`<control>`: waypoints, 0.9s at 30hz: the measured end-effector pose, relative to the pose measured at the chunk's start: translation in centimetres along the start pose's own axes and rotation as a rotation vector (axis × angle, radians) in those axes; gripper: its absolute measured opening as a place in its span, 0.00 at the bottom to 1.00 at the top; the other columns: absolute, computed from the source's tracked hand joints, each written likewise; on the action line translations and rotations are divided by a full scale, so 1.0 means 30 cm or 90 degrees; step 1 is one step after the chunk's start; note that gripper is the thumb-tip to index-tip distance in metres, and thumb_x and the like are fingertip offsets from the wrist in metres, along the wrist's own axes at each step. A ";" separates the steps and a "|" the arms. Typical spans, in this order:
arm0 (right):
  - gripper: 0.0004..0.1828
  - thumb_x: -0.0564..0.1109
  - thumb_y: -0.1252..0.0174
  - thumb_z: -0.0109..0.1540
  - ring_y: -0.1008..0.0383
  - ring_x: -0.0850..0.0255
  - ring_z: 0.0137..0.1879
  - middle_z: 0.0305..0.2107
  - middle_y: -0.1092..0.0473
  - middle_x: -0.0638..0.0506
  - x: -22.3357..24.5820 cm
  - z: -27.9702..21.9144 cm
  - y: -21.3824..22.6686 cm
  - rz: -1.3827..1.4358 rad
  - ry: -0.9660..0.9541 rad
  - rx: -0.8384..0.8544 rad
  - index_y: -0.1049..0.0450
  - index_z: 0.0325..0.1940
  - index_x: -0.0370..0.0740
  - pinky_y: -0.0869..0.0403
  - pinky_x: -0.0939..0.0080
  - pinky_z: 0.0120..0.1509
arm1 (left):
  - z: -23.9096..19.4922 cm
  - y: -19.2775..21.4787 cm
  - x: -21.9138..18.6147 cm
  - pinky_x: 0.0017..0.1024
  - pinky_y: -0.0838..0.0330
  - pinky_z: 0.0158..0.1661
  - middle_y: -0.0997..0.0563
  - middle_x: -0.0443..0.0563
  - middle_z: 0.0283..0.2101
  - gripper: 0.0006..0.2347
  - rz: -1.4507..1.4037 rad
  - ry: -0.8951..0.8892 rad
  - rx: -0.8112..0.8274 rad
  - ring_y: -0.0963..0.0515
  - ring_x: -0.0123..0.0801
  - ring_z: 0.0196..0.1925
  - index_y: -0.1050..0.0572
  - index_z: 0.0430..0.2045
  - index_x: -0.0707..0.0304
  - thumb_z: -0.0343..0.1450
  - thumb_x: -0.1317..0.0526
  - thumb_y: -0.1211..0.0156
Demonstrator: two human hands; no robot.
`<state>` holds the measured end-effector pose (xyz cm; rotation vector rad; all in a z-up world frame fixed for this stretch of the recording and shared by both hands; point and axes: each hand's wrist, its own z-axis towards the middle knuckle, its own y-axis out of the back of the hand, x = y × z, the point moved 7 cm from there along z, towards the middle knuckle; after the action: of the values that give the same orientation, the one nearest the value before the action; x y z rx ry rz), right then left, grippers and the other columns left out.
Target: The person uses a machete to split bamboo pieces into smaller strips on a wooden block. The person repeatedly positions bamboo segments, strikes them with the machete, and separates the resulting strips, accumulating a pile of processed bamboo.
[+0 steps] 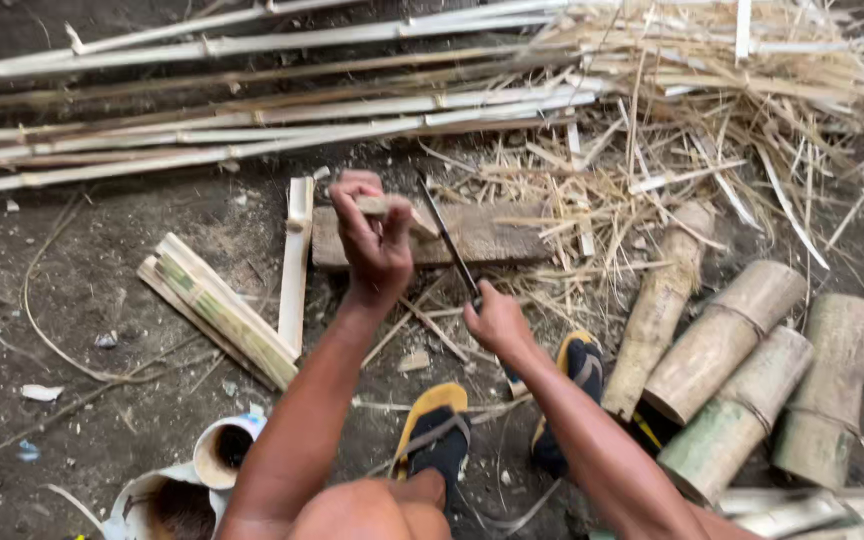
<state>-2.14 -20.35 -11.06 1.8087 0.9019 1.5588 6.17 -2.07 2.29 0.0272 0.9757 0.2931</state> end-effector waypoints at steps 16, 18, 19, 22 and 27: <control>0.15 0.49 0.42 0.64 0.22 0.43 0.30 0.23 0.25 0.38 -0.021 -0.058 -0.030 0.100 -0.127 0.090 0.31 0.48 0.37 0.25 0.42 0.37 | 0.017 0.062 0.009 0.22 0.29 0.35 0.38 0.51 0.44 0.17 -0.086 0.026 -0.062 0.33 0.28 0.39 0.45 0.40 0.60 0.81 0.47 0.53; 0.13 0.48 0.44 0.65 0.22 0.49 0.26 0.21 0.25 0.42 0.083 -0.110 -0.013 0.218 -0.078 0.069 0.32 0.45 0.36 0.24 0.46 0.32 | 0.027 0.056 0.022 0.23 0.29 0.37 0.38 0.50 0.43 0.16 -0.088 0.004 -0.033 0.34 0.29 0.41 0.45 0.41 0.60 0.82 0.48 0.52; 0.13 0.48 0.46 0.65 0.23 0.51 0.25 0.21 0.25 0.43 0.094 -0.104 -0.019 0.226 -0.095 0.077 0.32 0.46 0.36 0.24 0.47 0.30 | 0.034 0.050 0.023 0.22 0.30 0.38 0.38 0.50 0.43 0.16 -0.089 -0.007 -0.028 0.34 0.28 0.40 0.45 0.40 0.59 0.83 0.48 0.52; 0.12 0.47 0.49 0.65 0.25 0.53 0.24 0.23 0.26 0.45 0.031 -0.078 -0.125 0.245 -0.180 0.116 0.33 0.49 0.39 0.24 0.48 0.28 | 0.042 0.066 0.029 0.22 0.32 0.39 0.38 0.50 0.43 0.15 -0.123 0.005 -0.021 0.34 0.25 0.39 0.44 0.40 0.57 0.83 0.48 0.50; 0.17 0.50 0.43 0.63 0.24 0.37 0.34 0.24 0.26 0.34 -0.187 0.018 -0.167 0.061 -0.114 0.070 0.32 0.49 0.36 0.28 0.40 0.39 | 0.049 0.098 0.154 0.28 0.26 0.34 0.34 0.51 0.42 0.24 -0.192 0.142 -0.043 0.29 0.29 0.38 0.44 0.51 0.57 0.75 0.42 0.44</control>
<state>-2.70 -21.81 -18.42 2.0602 0.8419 1.3999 9.13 2.12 -0.18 -0.2163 1.1735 0.0513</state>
